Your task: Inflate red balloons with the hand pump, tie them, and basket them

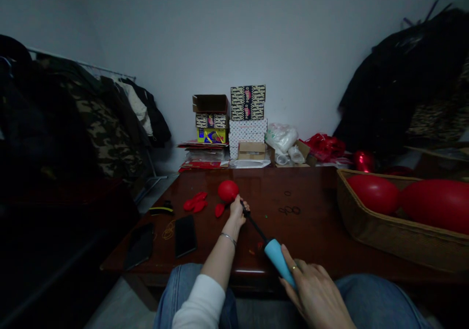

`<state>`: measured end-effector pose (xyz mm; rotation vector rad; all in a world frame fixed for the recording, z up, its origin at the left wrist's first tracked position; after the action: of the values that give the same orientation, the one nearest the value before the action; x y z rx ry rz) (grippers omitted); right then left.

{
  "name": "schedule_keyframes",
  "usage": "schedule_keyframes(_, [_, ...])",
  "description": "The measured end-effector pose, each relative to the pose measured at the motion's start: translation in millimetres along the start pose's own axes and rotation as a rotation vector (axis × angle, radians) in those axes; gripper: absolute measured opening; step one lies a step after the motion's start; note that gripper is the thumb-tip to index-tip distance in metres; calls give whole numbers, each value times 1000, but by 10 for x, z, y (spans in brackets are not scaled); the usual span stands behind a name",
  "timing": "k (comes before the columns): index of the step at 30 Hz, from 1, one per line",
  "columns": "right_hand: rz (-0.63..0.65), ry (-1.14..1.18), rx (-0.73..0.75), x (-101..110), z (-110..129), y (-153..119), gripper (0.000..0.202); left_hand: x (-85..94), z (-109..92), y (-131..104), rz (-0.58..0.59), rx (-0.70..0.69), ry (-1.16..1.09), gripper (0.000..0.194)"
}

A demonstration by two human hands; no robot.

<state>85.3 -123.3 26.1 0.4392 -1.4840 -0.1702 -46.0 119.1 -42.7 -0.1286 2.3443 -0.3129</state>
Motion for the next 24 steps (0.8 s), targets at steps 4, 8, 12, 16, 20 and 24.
schedule_keyframes(4, [21, -12, -22, 71, -42, 12, 48, -93, 22, 4, -1, 22, -25, 27])
schedule_keyframes(8, [78, -35, -33, 107, -34, 126, 45, -159, -2, -58, -4, 14, -25, 28])
schedule_keyframes(12, [107, -67, -48, 125, 24, 288, 45, -164, 30, -154, -12, 18, 24, 28])
schedule_keyframes(16, [136, -78, -67, 84, 134, 501, 46, -129, 179, -216, -17, 50, 46, 27])
schedule_keyframes(20, [142, -80, -111, 5, 244, 724, 47, -92, 263, -179, -9, 70, 54, 27])
schedule_keyframes(24, [126, -101, -140, -70, 346, 843, 46, -50, 168, -96, -22, 52, 70, 27])
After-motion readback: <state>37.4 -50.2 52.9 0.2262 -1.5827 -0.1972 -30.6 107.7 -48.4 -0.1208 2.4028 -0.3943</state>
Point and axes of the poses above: each hand's wrist, its own y-axis towards the middle knuckle, its own x-axis out of the back of the hand, z = x × y, the point moved 10 cm from there along y, towards the middle knuckle, and after that the axes turned 2 degrees about -x, right-handed, at the moved point
